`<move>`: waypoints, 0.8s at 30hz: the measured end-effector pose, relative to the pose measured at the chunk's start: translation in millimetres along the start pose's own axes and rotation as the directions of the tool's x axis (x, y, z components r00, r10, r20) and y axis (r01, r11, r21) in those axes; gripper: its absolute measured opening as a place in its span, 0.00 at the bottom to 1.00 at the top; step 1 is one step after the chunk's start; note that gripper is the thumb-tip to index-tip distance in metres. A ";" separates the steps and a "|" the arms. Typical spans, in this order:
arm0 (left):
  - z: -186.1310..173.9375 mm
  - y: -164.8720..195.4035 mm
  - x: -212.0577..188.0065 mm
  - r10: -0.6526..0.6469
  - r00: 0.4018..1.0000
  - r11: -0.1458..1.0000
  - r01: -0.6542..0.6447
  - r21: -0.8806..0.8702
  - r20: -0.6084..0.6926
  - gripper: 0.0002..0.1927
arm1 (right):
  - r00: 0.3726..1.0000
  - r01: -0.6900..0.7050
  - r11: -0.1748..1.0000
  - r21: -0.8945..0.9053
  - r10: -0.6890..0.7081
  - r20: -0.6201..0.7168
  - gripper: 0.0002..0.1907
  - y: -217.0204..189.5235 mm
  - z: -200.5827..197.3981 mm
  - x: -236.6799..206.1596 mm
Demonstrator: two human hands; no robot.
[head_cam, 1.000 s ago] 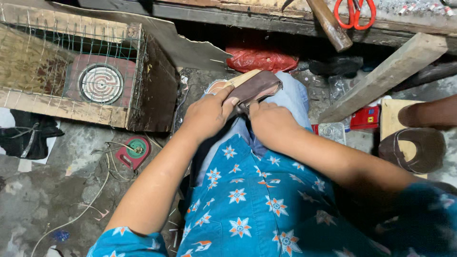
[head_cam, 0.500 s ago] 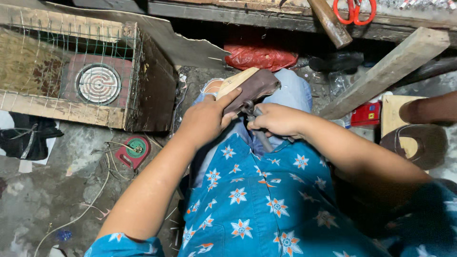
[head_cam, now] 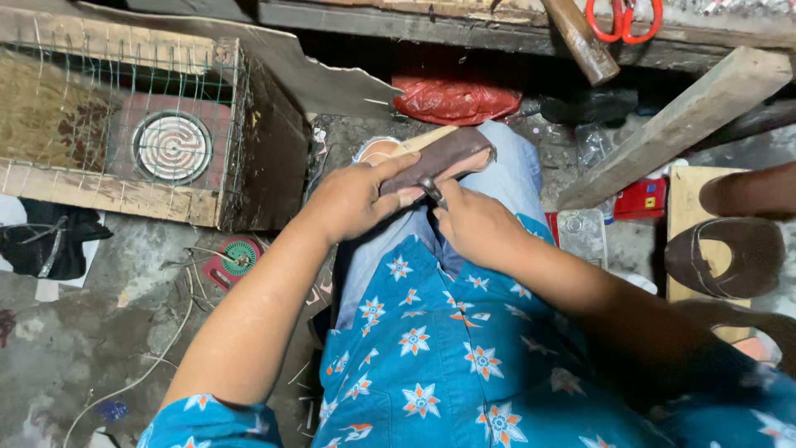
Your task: The person uses pliers and a hammer to attach and secure the upper part of a brown shoe to its sole. They repeatedly position the shoe, use pliers to grip and pull the material, and strike with a hammer to fasten it.
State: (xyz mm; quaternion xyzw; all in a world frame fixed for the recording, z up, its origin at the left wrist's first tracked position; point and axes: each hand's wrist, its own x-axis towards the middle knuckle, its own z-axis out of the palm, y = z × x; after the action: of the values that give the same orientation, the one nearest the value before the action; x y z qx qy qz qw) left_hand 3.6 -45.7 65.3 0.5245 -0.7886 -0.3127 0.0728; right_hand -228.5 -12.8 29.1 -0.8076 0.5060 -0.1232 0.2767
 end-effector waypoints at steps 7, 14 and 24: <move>12.8 1.4 10.8 -0.078 0.995 0.994 0.073 -0.075 -0.057 0.25 | 0.982 -0.026 0.929 -0.369 0.092 0.164 0.11 -15.0 -13.0 12.2; 17.2 5.4 23.4 -0.127 0.992 0.990 0.128 0.058 -0.023 0.27 | 0.790 -0.501 0.821 0.275 0.303 0.533 0.21 3.9 -14.2 15.9; 19.9 28.6 6.9 -0.080 0.997 0.985 0.080 0.151 -0.010 0.30 | 0.832 -0.532 0.518 0.670 0.172 0.528 0.26 16.8 -23.8 7.5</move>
State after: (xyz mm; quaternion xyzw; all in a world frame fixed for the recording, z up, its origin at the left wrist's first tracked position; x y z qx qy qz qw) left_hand -30.6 -36.1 64.3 0.5603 -0.7882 -0.2535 0.0216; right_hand -249.1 -32.8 38.3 -0.4810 0.4855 -0.1085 0.7219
